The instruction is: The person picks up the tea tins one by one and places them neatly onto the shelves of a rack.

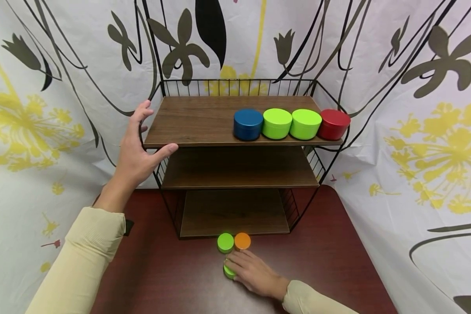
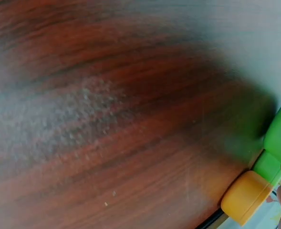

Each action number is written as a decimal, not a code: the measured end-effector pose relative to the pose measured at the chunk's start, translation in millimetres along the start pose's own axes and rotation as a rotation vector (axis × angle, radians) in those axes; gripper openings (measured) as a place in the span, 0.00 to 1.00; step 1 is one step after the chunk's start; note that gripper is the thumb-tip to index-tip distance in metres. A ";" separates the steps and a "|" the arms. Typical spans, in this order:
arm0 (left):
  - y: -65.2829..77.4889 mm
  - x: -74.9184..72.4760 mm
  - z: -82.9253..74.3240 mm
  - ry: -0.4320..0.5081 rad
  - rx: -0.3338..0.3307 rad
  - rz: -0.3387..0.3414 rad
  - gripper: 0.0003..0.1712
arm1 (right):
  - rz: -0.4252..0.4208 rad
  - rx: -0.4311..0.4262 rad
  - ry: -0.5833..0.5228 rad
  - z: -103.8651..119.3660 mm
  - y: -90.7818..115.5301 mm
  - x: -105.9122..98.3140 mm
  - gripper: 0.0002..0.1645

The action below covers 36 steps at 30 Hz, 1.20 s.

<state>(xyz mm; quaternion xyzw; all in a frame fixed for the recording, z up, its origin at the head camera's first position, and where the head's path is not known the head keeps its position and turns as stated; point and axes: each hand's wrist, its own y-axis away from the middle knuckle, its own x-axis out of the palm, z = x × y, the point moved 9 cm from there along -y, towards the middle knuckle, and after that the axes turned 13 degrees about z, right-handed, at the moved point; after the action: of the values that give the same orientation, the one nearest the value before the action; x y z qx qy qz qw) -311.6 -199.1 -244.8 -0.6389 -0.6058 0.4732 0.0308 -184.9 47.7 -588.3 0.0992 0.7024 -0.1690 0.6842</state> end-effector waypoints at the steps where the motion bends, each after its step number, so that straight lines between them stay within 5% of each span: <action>1: 0.1 0.1 0.0 -0.001 -0.001 0.001 0.47 | 0.005 -0.003 -0.002 0.4 0.1 -0.8 0.30; 10: 2.9 -0.4 0.9 0.001 -0.006 0.002 0.47 | 0.013 -0.042 0.082 4.9 -3.1 -22.9 0.30; 18: 1.8 -0.6 1.5 -0.006 -0.012 0.004 0.47 | 0.003 -0.070 0.062 0.9 -14.8 -64.4 0.30; 27: 0.8 0.1 2.9 -0.005 -0.018 0.015 0.47 | -0.035 -0.096 0.159 -1.8 -27.0 -119.3 0.32; 36: -0.2 -0.2 1.7 -0.012 -0.020 0.018 0.47 | 0.026 -0.100 0.181 -5.0 -40.0 -154.6 0.37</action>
<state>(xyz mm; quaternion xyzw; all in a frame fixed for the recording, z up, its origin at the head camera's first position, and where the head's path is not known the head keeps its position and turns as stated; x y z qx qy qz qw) -312.8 -200.1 -245.5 -0.6418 -0.6048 0.4712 0.0164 -197.6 26.8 -430.5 0.0892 0.7675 -0.1152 0.6242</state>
